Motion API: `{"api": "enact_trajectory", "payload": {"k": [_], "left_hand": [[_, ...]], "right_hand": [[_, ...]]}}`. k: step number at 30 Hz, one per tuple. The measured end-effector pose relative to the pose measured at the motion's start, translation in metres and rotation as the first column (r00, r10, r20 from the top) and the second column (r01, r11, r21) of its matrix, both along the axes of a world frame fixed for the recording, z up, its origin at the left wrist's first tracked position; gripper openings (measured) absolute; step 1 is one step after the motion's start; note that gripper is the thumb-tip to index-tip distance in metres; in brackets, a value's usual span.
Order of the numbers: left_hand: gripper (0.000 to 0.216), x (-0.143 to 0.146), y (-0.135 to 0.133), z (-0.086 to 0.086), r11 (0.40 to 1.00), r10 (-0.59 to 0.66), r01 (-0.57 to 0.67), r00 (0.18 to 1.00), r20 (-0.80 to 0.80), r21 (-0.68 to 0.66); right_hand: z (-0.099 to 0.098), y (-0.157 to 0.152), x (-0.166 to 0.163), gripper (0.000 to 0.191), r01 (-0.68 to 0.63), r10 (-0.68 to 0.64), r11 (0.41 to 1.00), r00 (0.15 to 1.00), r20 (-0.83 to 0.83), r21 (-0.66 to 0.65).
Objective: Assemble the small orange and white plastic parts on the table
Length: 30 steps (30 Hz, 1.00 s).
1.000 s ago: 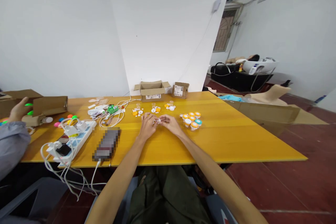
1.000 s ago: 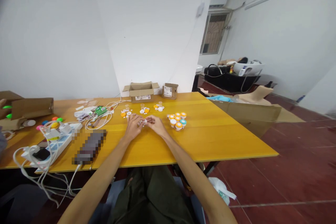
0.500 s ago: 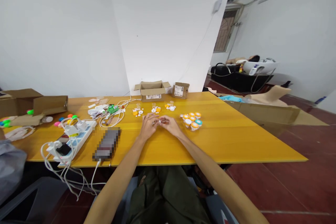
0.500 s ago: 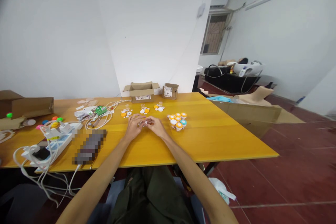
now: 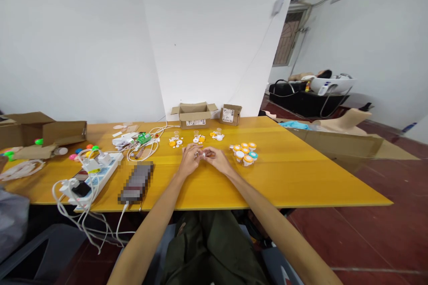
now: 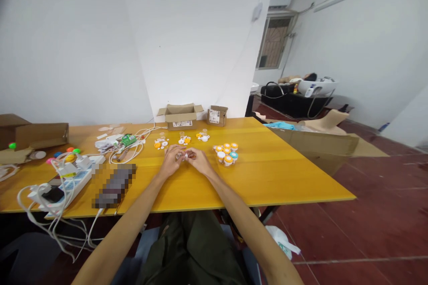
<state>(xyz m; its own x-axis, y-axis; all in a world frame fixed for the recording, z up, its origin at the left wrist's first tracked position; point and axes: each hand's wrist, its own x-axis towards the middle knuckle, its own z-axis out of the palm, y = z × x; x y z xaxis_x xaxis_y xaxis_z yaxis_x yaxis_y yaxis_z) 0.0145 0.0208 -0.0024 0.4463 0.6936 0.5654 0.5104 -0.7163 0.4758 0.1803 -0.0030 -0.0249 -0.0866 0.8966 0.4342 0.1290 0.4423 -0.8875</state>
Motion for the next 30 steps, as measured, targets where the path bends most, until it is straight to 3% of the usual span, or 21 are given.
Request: {"api": "enact_trajectory", "payload": {"k": [20, 30], "left_hand": [[0.010, 0.001, -0.004, 0.004, 0.996, -0.011, 0.011, 1.000, 0.004, -0.091], [0.008, 0.001, -0.003, 0.002, 0.998, 0.045, -0.047, 0.998, -0.041, -0.051]], "right_hand": [[-0.001, 0.002, 0.001, 0.021, 0.030, -0.030, 1.000, 1.000, 0.009, -0.007], [-0.001, 0.009, 0.014, 0.017, 0.215, -0.216, 0.976, 0.976, -0.028, -0.041]]}}
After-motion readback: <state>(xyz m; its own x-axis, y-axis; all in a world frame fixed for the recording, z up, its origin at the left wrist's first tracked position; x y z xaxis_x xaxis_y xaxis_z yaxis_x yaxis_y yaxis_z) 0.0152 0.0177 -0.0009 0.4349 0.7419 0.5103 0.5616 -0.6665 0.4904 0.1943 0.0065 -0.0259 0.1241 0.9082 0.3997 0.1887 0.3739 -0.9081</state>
